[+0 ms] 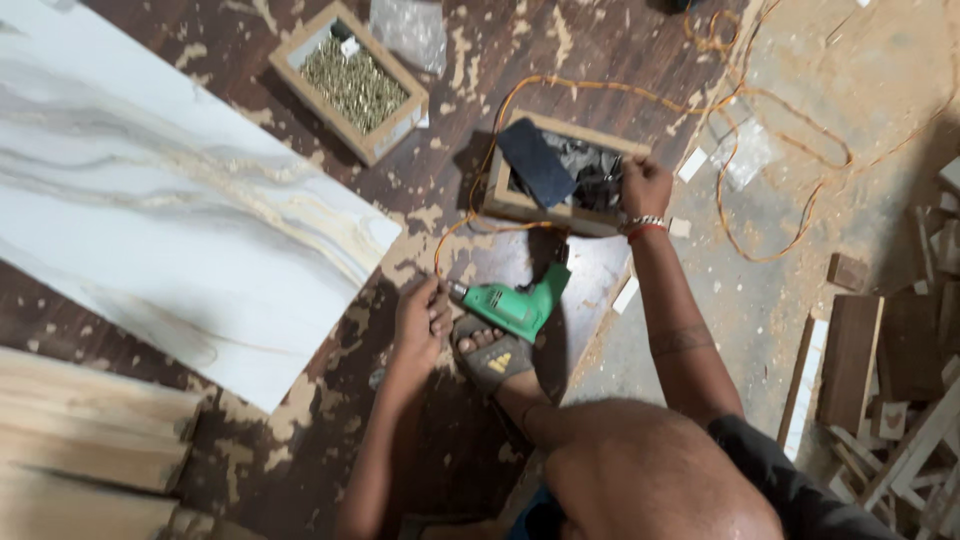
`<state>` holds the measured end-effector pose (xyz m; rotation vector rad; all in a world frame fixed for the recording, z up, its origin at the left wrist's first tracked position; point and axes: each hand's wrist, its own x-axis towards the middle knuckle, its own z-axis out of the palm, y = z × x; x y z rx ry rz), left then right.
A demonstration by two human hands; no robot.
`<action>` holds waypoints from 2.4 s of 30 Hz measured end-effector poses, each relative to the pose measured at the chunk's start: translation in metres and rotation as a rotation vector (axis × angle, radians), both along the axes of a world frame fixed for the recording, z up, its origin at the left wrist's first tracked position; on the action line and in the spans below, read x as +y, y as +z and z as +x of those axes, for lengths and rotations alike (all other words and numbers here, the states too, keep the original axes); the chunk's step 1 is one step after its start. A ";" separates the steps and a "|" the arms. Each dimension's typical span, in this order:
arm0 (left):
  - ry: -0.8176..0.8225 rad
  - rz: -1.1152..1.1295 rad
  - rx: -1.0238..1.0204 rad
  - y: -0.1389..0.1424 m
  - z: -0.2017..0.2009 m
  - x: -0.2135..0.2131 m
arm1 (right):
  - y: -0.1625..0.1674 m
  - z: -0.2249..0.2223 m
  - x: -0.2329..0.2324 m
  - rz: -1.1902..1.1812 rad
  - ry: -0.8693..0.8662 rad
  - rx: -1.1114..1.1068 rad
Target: The person uses a green corded drill to fasten metal corner brackets onto white marble-patterned panels. They repeatedly pick up screws, align the brackets, and drive the screws into the panel corners. The person flips the panel over to work on the opposite side and continues attaching brackets to multiple panels.
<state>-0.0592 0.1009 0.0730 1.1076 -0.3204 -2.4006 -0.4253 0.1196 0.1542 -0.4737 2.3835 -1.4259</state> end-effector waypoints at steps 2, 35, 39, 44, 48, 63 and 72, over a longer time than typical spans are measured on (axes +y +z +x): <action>0.008 -0.015 0.019 0.000 -0.002 -0.001 | 0.001 -0.002 -0.003 -0.047 -0.017 -0.027; 0.674 0.308 -0.196 -0.053 0.073 0.016 | -0.028 0.382 -0.143 0.061 1.533 0.402; 0.708 0.262 -0.091 -0.052 0.090 0.018 | -0.025 0.391 -0.144 -0.033 1.796 0.395; 0.496 0.082 0.031 -0.027 0.106 0.024 | -0.036 0.368 -0.140 -0.001 1.687 0.134; 0.382 -0.127 0.102 -0.004 0.110 0.018 | -0.047 0.300 -0.121 0.023 1.501 0.042; 0.342 -0.192 0.185 -0.015 0.042 -0.024 | -0.062 0.138 0.060 0.860 1.656 0.886; 0.396 -0.187 -0.201 -0.012 0.061 -0.036 | -0.001 0.159 0.050 1.015 1.537 0.418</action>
